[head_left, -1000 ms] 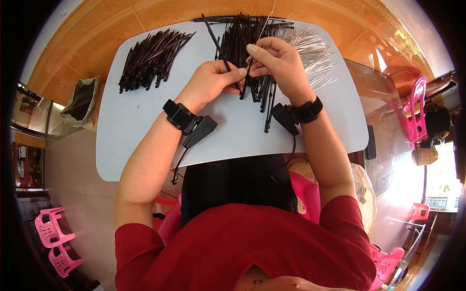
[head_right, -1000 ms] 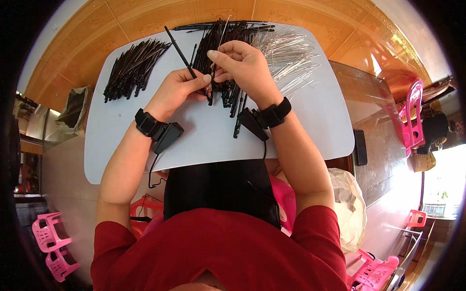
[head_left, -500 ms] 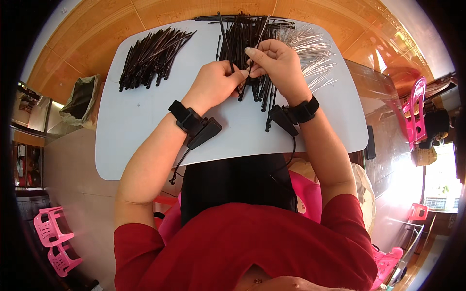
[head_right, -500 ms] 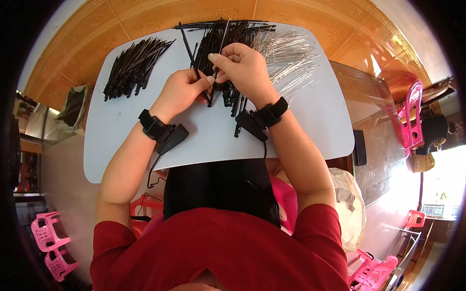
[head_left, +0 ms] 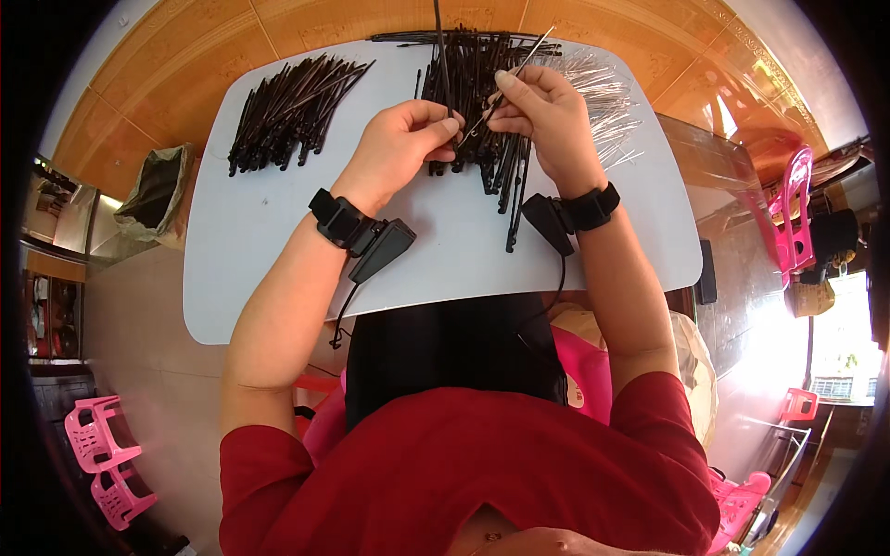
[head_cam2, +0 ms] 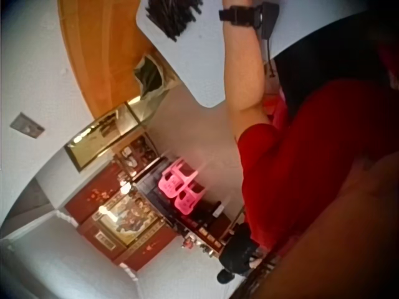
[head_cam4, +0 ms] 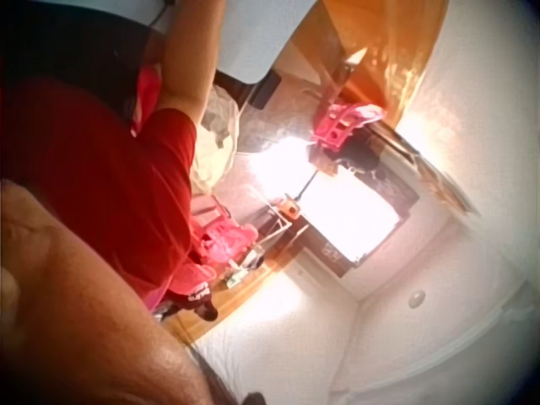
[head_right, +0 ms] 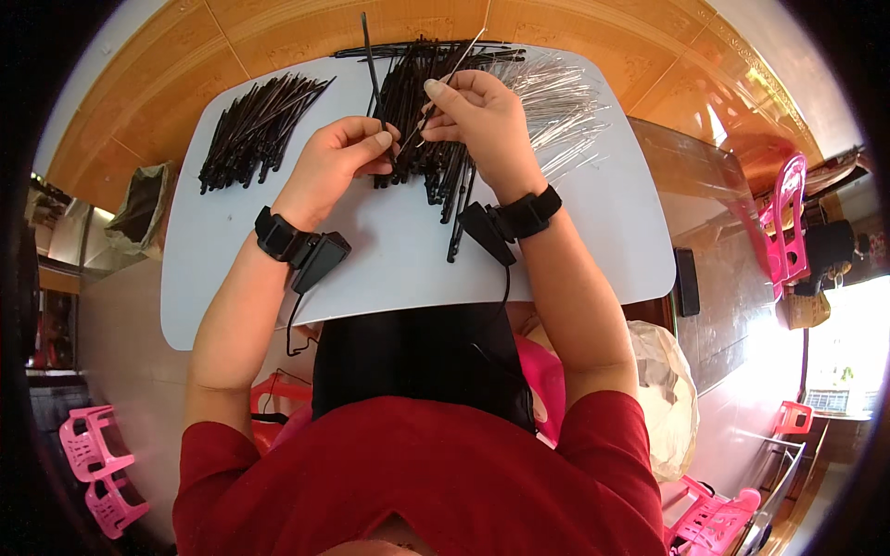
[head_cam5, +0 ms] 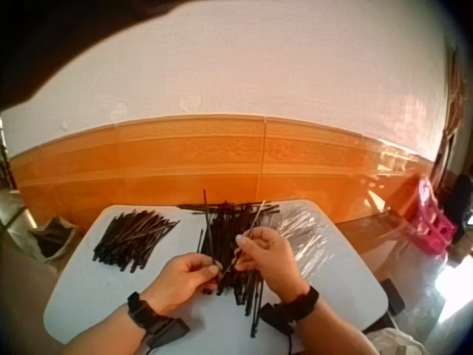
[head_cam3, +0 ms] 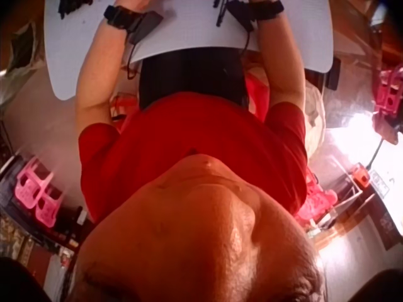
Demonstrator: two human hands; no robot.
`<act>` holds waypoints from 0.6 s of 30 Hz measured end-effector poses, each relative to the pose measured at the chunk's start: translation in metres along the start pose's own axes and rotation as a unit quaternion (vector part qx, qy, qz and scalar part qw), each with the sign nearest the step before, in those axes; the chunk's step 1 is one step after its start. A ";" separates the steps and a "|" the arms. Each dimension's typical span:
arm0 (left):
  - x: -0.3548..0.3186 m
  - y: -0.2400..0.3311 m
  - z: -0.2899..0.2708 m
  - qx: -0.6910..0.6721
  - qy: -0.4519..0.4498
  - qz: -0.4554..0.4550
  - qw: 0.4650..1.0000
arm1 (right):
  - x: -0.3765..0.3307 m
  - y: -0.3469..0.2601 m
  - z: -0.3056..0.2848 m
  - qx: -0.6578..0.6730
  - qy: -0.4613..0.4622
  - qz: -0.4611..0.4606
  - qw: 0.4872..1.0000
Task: Sorting and grouping black cable ties into piles on a white table.
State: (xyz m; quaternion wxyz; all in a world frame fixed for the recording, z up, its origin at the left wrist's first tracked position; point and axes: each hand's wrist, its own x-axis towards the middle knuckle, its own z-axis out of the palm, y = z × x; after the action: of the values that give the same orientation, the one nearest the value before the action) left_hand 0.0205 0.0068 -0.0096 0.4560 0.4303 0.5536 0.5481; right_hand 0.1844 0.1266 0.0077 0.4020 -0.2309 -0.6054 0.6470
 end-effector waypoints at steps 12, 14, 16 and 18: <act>0.009 -0.007 -0.005 -0.084 0.111 0.098 0.985 | 0.005 0.003 -0.006 0.108 0.033 0.008 0.994; 0.008 -0.011 -0.001 -0.003 0.094 0.095 0.991 | 0.003 0.004 -0.002 0.090 0.034 -0.005 0.995; 0.006 -0.015 0.002 0.039 0.088 0.092 0.991 | 0.000 0.003 0.007 0.024 -0.004 -0.009 1.000; 0.004 -0.020 0.005 0.158 0.074 0.105 0.979 | -0.003 0.004 0.011 -0.006 -0.027 -0.011 1.000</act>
State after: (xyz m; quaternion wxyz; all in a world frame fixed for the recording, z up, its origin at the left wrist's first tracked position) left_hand 0.0249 0.0110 -0.0295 0.2800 0.5112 0.6173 0.5284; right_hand 0.1762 0.1175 0.0048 0.3916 -0.2092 -0.6223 0.6446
